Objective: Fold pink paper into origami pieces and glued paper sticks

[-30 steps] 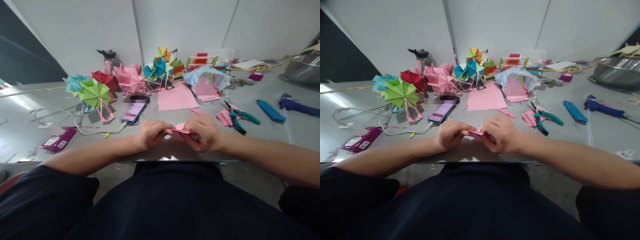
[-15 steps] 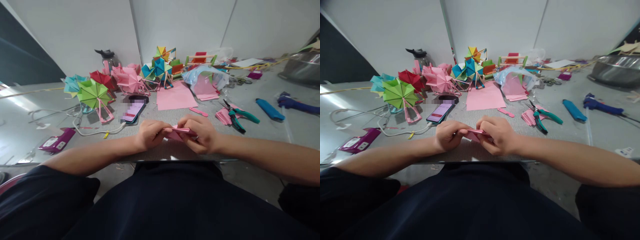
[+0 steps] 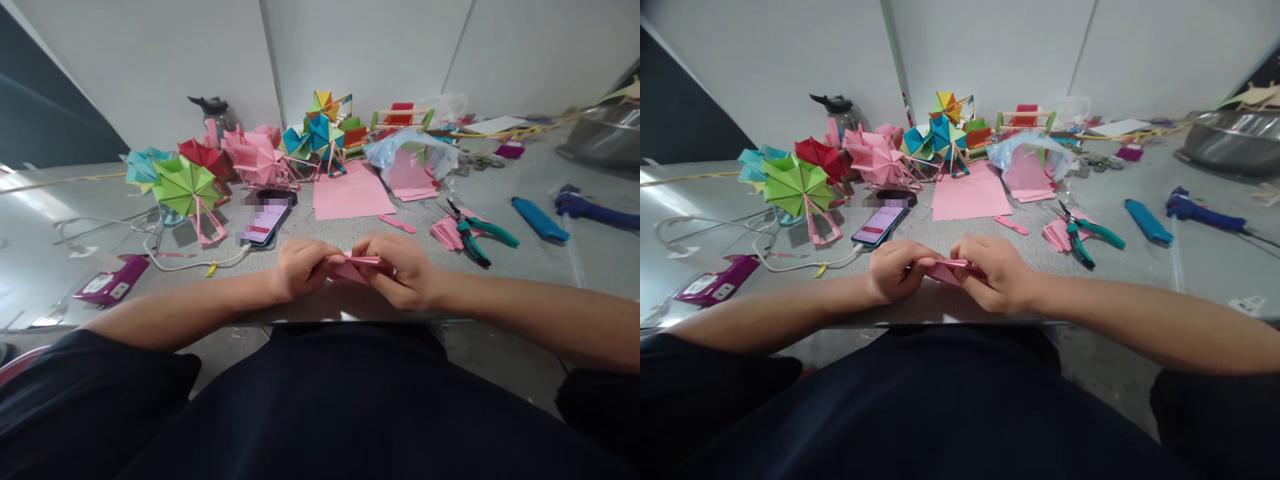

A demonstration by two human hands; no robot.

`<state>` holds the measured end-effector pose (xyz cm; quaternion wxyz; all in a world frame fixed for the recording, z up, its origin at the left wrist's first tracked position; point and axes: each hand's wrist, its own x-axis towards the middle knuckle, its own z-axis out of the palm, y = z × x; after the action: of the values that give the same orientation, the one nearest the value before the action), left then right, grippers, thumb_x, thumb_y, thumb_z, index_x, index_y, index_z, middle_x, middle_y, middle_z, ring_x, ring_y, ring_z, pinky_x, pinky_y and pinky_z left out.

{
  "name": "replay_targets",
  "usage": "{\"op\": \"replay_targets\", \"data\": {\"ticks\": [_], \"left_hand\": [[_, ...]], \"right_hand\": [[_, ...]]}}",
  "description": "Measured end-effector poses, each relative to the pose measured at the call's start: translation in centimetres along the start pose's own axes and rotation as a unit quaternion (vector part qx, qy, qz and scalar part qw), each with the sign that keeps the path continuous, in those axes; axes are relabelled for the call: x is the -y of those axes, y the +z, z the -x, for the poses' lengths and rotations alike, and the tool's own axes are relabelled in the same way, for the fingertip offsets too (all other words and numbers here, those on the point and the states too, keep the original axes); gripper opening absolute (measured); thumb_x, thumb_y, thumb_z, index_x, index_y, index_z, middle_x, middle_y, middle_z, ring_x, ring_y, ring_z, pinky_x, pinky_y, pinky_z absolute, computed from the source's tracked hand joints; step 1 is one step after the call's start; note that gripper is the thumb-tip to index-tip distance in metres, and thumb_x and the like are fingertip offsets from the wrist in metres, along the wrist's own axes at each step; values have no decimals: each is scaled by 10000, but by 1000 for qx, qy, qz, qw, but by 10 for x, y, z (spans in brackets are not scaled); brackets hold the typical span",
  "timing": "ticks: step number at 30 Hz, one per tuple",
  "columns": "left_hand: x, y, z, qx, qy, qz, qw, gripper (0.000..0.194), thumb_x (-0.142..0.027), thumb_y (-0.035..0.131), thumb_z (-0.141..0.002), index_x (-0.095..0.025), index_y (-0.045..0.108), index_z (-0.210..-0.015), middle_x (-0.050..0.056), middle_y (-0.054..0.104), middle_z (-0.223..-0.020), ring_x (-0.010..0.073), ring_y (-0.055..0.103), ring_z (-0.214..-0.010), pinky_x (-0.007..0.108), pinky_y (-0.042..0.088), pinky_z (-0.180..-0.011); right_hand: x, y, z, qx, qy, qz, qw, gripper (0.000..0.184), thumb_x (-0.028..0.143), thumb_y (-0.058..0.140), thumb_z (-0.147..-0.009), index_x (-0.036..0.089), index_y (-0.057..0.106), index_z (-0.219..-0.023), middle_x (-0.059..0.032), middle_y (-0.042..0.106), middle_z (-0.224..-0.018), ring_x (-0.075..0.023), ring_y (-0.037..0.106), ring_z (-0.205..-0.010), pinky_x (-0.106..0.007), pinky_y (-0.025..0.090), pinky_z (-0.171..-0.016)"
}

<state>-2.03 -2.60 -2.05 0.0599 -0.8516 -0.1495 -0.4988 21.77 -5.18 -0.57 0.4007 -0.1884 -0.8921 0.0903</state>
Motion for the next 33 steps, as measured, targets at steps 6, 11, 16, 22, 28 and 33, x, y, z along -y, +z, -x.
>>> {"op": "replay_targets", "data": {"ticks": [6,11,16,22,28,33], "left_hand": [[0,0,-1,2,-14,1,1000,397,-415,490,-1137,-196,715,-895,21,771,-687,127,715,-574,236,526,-571],[-3,1,-2,-12,-63,62,996,420,-437,500,-1134,-176,743,-914,29,776,-682,128,726,-569,225,542,-567],[2,-4,-7,65,-119,159,978,320,-434,653,-1062,-158,780,-963,49,812,-753,138,764,-632,211,569,-605],[12,-15,-12,160,-128,115,972,234,-323,682,-1030,-157,815,-932,34,793,-714,113,699,-573,194,499,-561],[26,-16,-11,154,-79,25,985,355,-448,642,-1053,-172,809,-905,36,771,-681,115,673,-559,210,451,-540],[38,-17,-11,139,-77,-35,987,501,-513,606,-1057,-161,726,-721,-1,648,-543,96,565,-485,215,370,-491]], "right_hand": [[1,5,2,-30,52,30,998,190,380,704,-975,208,670,-1050,-33,734,-850,-159,639,-689,-291,481,-626],[-4,6,2,-6,34,83,996,171,271,624,-1005,209,684,-857,-10,692,-710,-144,598,-624,-289,428,-607],[-10,2,2,8,15,100,995,204,271,591,-1026,206,702,-867,-18,710,-729,-144,602,-635,-289,423,-619],[-15,-3,-1,-31,-41,164,985,195,280,612,-1026,210,710,-874,-33,726,-746,-169,630,-654,-319,443,-620],[-23,-12,-5,-21,-66,176,982,149,213,609,-1005,232,669,-870,2,682,-709,-162,592,-619,-321,406,-588],[-33,-21,-5,-10,-24,186,982,224,254,608,-997,227,602,-775,7,618,-656,-146,519,-575,-309,355,-566]]}}
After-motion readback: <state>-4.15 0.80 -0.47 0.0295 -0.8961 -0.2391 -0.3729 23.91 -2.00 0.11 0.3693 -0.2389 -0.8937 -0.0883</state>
